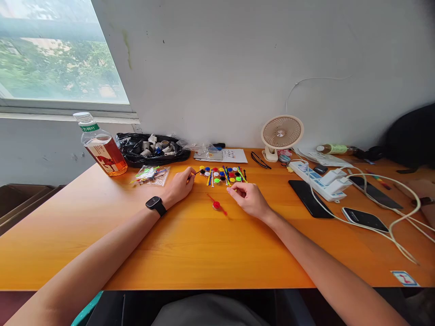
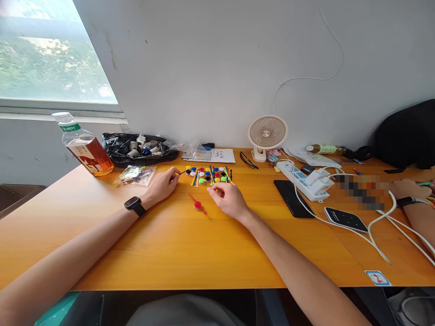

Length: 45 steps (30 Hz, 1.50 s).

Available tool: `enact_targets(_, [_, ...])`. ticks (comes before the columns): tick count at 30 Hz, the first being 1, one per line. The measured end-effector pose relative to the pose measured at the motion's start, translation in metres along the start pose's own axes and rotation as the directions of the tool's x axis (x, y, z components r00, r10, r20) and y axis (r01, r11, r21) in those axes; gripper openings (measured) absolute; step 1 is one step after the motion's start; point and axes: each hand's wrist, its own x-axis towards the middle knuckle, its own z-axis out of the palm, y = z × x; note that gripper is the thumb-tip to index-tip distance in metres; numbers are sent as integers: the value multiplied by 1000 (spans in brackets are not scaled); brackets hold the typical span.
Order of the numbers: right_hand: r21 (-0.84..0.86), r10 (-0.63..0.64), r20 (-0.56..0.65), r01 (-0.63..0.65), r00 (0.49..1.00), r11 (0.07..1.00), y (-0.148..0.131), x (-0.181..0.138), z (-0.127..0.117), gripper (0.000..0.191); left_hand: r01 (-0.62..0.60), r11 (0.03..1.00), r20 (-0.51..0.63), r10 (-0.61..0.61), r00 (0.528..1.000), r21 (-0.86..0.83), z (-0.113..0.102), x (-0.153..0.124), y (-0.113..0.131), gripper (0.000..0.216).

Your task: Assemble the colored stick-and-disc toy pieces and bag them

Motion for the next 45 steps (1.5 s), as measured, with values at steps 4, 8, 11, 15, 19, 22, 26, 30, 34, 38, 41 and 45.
enact_targets(4, [-1,-2,7,2,1000,1000,-2,0,0,42,-9,1000,19,8,1000,11,-2,-1,2,20])
enact_targets(8, [-6,-9,14,9,1000,1000,-2,0,-1,41,-24,1000,14,24,1000,15,-2,-1,2,20])
enact_targets(11, [-16,-8,17,8,1000,1000,-2,-1,0,39,-30,1000,5,30,1000,0,-1,-1,1,19])
enact_targets(15, [-29,-6,25,7,1000,1000,-2,-1,0,38,-29,1000,-2,29,1000,-4,-1,0,0,17])
enact_targets(19, [-43,-7,30,8,1000,999,-3,-1,1,38,-33,999,-2,33,999,10,-2,0,0,17])
enact_targets(22, [-51,-11,29,12,1000,999,-3,-1,0,38,-33,999,5,33,999,20,-1,0,0,18])
enact_targets(26, [-86,-13,27,16,1000,996,-5,-2,0,38,-31,998,-24,32,999,51,0,-1,-2,22])
enact_targets(30, [-113,-33,41,38,999,993,-6,-3,-1,35,9,991,-113,6,994,136,-2,-3,-3,21])
enact_targets(34, [-94,-177,65,183,982,979,-7,-5,0,22,68,977,-167,-34,985,201,-6,-5,0,19])
enact_targets(38, [-51,-397,119,405,910,913,-12,-8,2,20,95,964,-204,-44,978,248,-8,-7,3,18])
enact_targets(41, [-37,-463,201,479,863,877,-19,-12,5,27,105,959,-206,-50,977,262,-9,-8,4,19])
enact_targets(45, [-81,-467,273,504,841,860,-24,-15,9,23,111,960,-198,-61,978,255,-10,-11,7,20])
